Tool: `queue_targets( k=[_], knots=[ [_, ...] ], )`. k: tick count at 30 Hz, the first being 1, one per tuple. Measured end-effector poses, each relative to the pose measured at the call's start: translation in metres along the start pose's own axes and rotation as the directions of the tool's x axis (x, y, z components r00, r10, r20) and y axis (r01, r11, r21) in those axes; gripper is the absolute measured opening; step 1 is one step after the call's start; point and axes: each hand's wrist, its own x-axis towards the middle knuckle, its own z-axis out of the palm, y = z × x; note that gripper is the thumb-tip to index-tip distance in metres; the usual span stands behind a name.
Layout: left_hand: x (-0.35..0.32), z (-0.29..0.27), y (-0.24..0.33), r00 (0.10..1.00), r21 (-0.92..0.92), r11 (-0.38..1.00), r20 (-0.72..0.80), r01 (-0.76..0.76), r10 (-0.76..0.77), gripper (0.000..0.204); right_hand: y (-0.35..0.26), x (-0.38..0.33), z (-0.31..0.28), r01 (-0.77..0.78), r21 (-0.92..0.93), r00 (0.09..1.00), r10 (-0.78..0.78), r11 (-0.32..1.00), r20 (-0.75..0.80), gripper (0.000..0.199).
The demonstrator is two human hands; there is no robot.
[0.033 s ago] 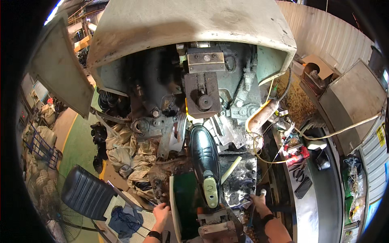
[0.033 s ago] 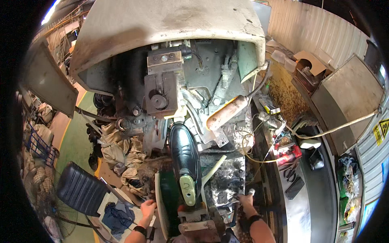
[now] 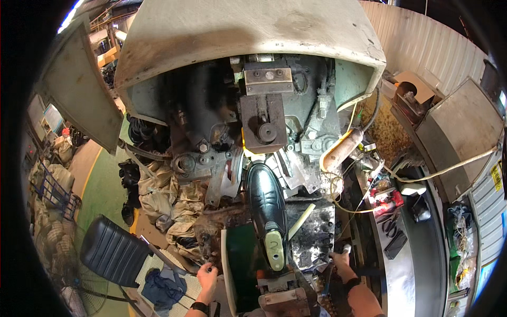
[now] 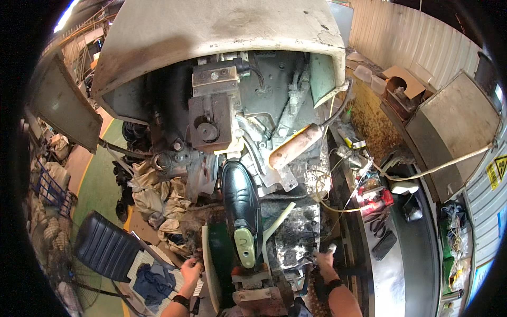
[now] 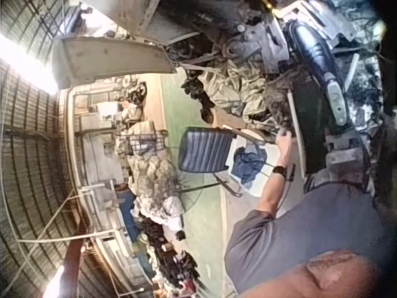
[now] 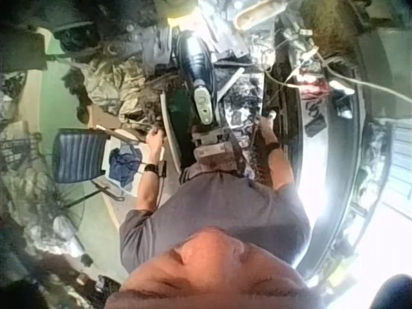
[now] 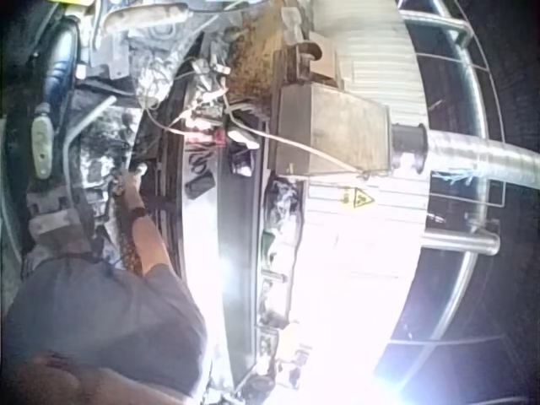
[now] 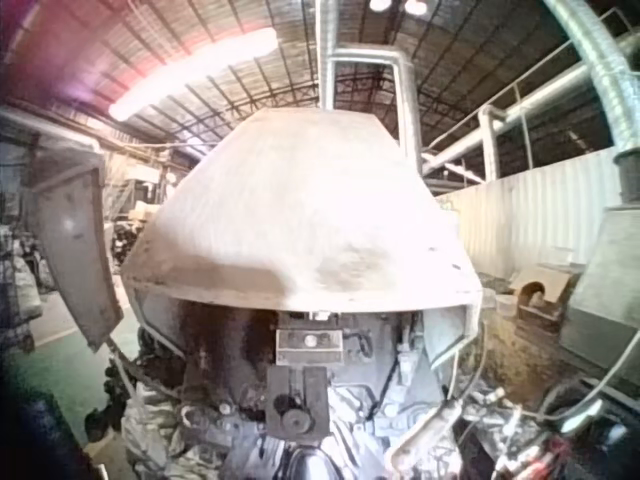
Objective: Manually position shoe uppers on lasts and operate a lasting machine to shape and attach the uppers.
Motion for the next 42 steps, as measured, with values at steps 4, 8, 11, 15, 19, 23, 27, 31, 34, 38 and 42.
queue_targets(
  k=[4,8,11,15,19,23,27,31,34,38,42],
  knots=[
    [-0.006,-0.025,0.045,0.957,-0.176,0.973,-0.275,-0.150,0.098,0.028,-0.061,0.013,0.003,0.128,0.502,0.975,-0.201,0.855,0.095,0.103],
    [-0.012,-0.018,0.124,0.953,-0.499,0.812,-0.166,-0.303,0.253,0.025,-0.110,-0.015,0.028,0.005,0.498,0.956,-0.150,0.867,0.251,0.098],
    [-0.019,-0.024,0.165,0.955,-0.598,0.759,-0.039,-0.258,0.294,0.030,-0.122,-0.003,-0.006,0.261,-0.210,0.963,-0.240,0.942,0.121,0.078],
    [-0.037,0.003,0.220,0.959,-0.769,0.639,0.166,-0.021,0.232,0.043,-0.267,-0.170,0.057,0.092,0.343,0.802,-0.274,0.935,0.531,0.063],
    [-0.057,0.060,0.286,0.781,-0.858,0.327,0.502,0.396,0.372,0.053,-0.283,-0.213,0.127,-0.014,0.640,0.824,-0.353,0.769,0.443,0.067],
    [-0.062,0.061,0.295,0.771,-0.842,0.195,0.539,0.503,0.339,0.059,-0.289,-0.229,0.128,-0.255,0.629,0.654,-0.348,0.735,0.672,0.060],
    [-0.059,0.066,0.296,0.802,-0.866,0.175,0.501,0.469,0.325,0.059,-0.286,-0.229,0.130,-0.279,0.658,0.642,-0.374,0.699,0.670,0.054],
    [-0.059,0.075,0.283,0.869,-0.904,0.200,0.420,0.377,0.262,0.056,-0.268,-0.210,0.144,-0.228,0.703,0.667,-0.418,0.673,0.616,0.055],
    [-0.064,0.075,0.283,0.899,-0.917,0.245,0.371,0.315,0.233,0.052,-0.270,-0.217,0.132,-0.213,0.686,0.675,-0.403,0.695,0.618,0.057],
    [-0.076,0.042,0.273,0.957,-0.850,0.523,0.093,-0.067,0.273,0.056,-0.268,-0.227,0.084,0.377,0.328,0.767,-0.491,0.866,0.413,0.042],
    [-0.141,0.021,0.310,0.526,-0.240,0.480,-0.186,-0.844,0.830,0.084,-0.202,-0.203,-0.034,0.642,0.318,0.706,-0.700,0.698,0.111,0.029]
  ],
)
